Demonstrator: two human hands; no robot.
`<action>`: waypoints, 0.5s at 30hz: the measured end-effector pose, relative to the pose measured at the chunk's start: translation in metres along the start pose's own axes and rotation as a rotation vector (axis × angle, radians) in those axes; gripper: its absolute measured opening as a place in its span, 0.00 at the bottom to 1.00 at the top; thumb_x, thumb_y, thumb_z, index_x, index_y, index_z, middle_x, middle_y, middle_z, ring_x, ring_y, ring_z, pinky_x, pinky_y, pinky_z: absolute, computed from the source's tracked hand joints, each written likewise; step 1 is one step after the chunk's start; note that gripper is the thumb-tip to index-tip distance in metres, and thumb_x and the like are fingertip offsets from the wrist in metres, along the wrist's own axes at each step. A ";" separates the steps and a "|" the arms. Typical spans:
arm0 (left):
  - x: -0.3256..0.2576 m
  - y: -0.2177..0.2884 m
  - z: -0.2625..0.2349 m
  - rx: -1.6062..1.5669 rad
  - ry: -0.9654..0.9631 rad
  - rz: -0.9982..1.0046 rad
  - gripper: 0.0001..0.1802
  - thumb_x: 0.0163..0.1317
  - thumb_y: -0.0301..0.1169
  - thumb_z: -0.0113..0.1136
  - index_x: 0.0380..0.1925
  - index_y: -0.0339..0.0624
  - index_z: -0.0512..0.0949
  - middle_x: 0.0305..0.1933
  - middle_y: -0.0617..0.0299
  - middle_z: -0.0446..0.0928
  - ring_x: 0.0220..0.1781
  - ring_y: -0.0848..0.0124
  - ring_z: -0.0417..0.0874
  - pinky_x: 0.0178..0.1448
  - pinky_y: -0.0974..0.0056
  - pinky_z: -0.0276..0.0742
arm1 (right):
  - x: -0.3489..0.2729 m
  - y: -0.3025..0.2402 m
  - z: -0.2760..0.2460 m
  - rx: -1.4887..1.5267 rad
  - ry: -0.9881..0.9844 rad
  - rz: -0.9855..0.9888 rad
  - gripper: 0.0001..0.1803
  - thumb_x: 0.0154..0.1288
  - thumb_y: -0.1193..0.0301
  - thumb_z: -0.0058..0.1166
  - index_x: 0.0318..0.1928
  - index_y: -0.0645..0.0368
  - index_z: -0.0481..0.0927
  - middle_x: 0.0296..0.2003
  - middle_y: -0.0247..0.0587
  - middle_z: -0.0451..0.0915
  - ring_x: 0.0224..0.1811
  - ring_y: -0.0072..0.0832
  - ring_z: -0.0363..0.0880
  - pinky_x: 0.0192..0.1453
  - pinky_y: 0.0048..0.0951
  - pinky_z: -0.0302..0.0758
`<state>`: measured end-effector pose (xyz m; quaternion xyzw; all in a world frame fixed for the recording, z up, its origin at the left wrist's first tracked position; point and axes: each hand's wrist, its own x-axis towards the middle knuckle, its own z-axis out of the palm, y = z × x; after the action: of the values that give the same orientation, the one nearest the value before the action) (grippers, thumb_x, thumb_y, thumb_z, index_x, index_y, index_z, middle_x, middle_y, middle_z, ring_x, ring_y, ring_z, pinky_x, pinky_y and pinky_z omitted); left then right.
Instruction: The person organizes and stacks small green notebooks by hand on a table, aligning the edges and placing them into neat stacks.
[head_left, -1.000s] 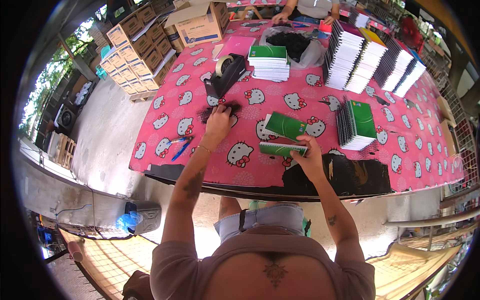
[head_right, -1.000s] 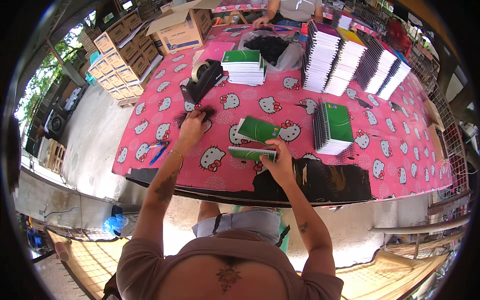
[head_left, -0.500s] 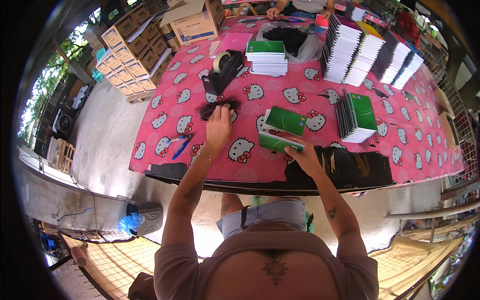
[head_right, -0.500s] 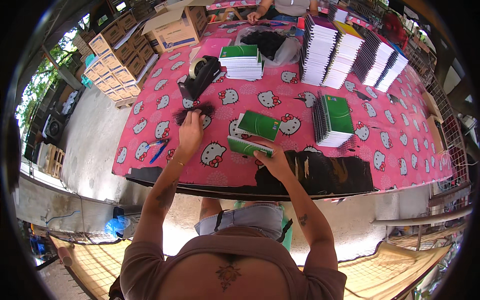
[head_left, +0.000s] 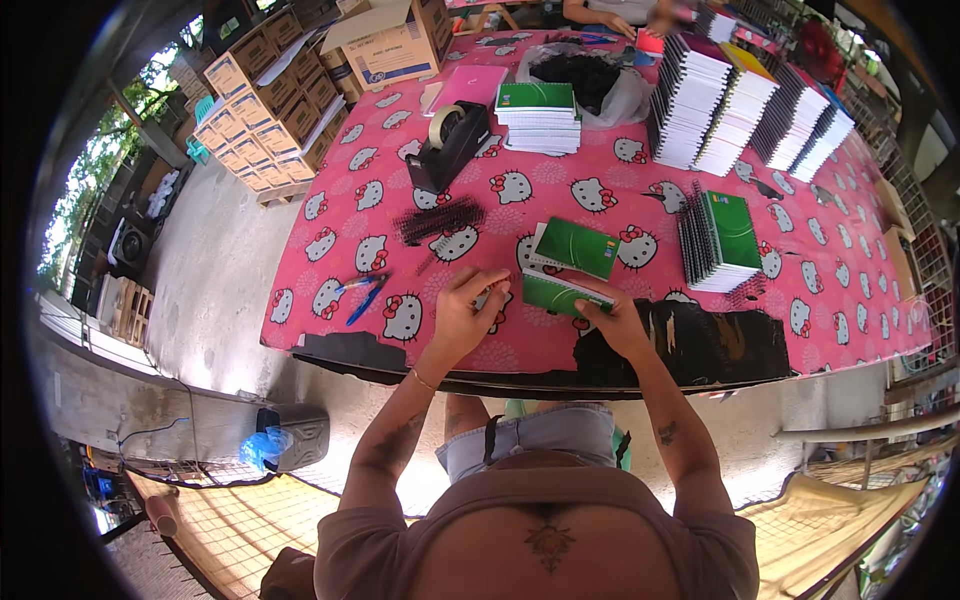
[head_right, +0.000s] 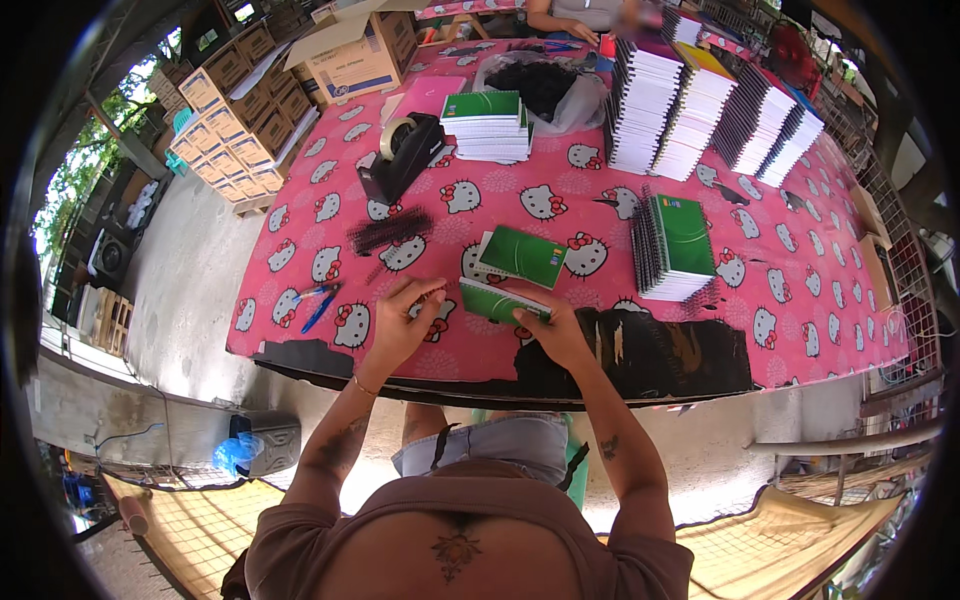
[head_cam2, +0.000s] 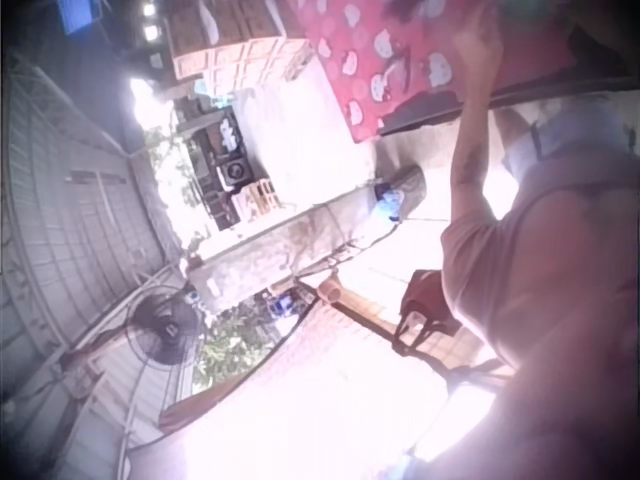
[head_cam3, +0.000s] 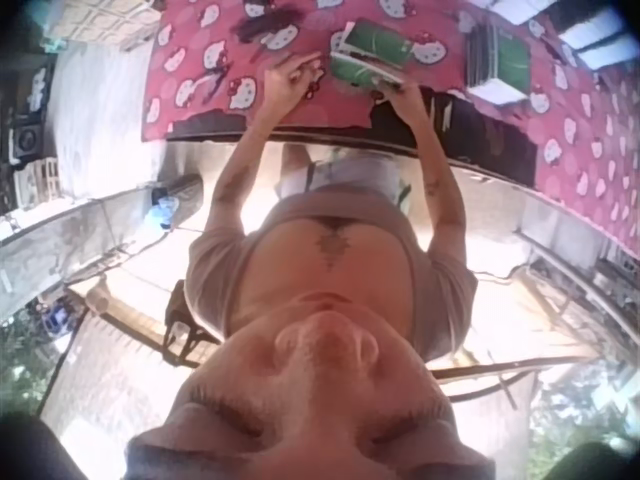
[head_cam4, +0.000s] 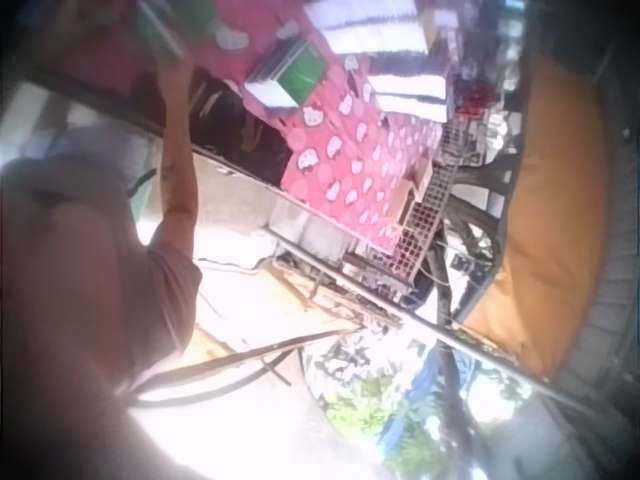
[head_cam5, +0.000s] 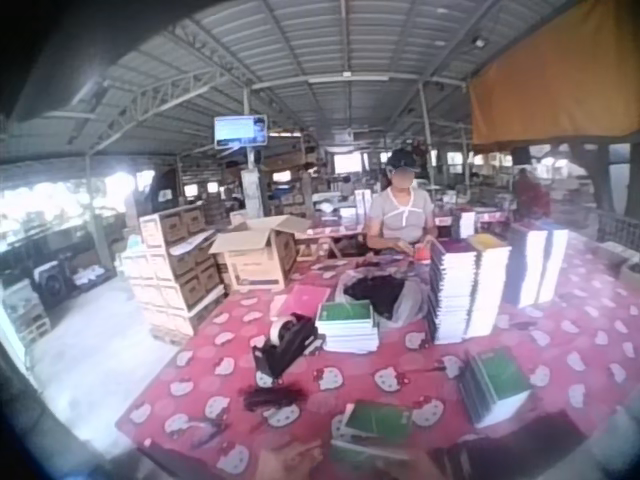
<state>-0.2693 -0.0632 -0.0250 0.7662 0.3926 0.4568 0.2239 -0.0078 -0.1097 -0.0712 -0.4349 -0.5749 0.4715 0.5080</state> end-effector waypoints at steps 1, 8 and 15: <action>0.000 -0.003 0.000 -0.007 -0.008 0.006 0.09 0.64 0.25 0.65 0.44 0.36 0.85 0.34 0.55 0.82 0.32 0.69 0.84 0.36 0.67 0.77 | 0.001 0.000 -0.001 0.006 -0.001 0.007 0.19 0.71 0.76 0.58 0.61 0.63 0.79 0.45 0.31 0.83 0.46 0.15 0.76 0.49 0.21 0.74; 0.012 -0.005 0.001 -0.004 -0.042 0.046 0.11 0.63 0.26 0.66 0.46 0.40 0.83 0.33 0.56 0.81 0.27 0.63 0.82 0.30 0.60 0.76 | -0.001 0.000 -0.004 0.044 -0.046 0.047 0.19 0.72 0.72 0.59 0.59 0.67 0.79 0.48 0.36 0.84 0.49 0.20 0.78 0.54 0.24 0.75; 0.018 -0.001 -0.011 0.067 -0.334 0.112 0.13 0.65 0.32 0.65 0.48 0.43 0.80 0.34 0.55 0.76 0.30 0.58 0.82 0.34 0.57 0.76 | -0.007 0.000 -0.006 0.064 -0.077 0.084 0.16 0.72 0.73 0.59 0.57 0.66 0.80 0.44 0.35 0.84 0.44 0.16 0.78 0.48 0.22 0.75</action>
<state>-0.2746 -0.0481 -0.0113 0.8592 0.3215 0.3215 0.2346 -0.0013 -0.1163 -0.0725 -0.4238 -0.5597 0.5269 0.4790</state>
